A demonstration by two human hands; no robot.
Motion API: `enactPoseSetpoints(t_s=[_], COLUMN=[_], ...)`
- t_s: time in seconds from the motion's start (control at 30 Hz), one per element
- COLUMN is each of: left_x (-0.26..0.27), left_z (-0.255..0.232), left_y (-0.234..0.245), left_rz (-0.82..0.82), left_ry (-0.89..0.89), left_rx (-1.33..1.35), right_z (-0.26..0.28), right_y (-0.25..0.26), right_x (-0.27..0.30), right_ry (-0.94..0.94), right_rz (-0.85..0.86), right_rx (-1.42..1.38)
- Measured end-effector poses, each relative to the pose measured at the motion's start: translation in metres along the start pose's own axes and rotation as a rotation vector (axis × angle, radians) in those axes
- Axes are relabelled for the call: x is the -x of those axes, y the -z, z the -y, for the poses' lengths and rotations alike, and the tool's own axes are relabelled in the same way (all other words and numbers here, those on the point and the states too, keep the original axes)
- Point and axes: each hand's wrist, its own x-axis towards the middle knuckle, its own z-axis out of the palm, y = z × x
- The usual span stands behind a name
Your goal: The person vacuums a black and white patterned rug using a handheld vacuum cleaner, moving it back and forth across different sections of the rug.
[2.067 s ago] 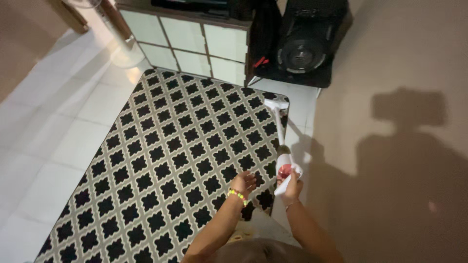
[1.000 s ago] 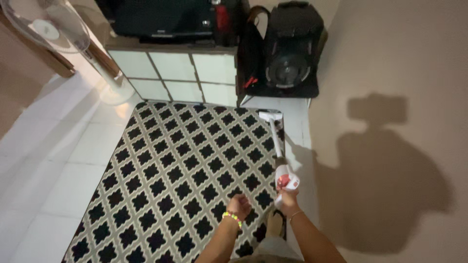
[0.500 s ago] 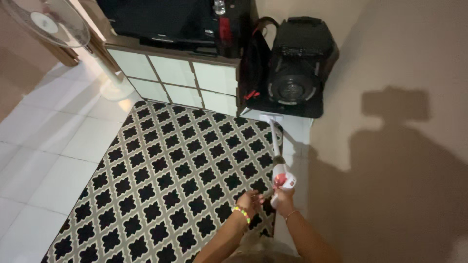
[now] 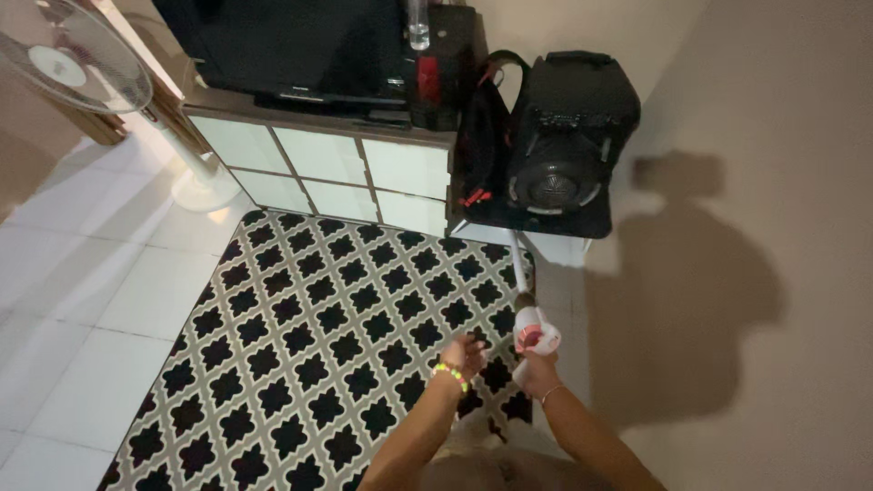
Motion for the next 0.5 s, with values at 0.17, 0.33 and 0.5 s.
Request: enactPoseSetpoints(t_s=[0.17, 0.33, 0.5], left_x=[0.007, -0.026, -0.070], left_z=[-0.033, -0.042, -0.032], left_y=[-0.020, -0.028, -0.043], left_rz=[0.006, -0.056, -0.119], left_ry=[0.005, -0.129, -0.686], left_rx=[0.004, -0.303, -1.021], right_z=[0.006, 0.010, 0.025], right_y=[-0.026, -0.029, -0.024], right_x=[-0.015, -0.028, -0.045], right_ry=[-0.041, -0.091, -0.113], right_rz=[-0.012, -0.011, 0.014], right_rx=[0.026, 0.047, 0.052])
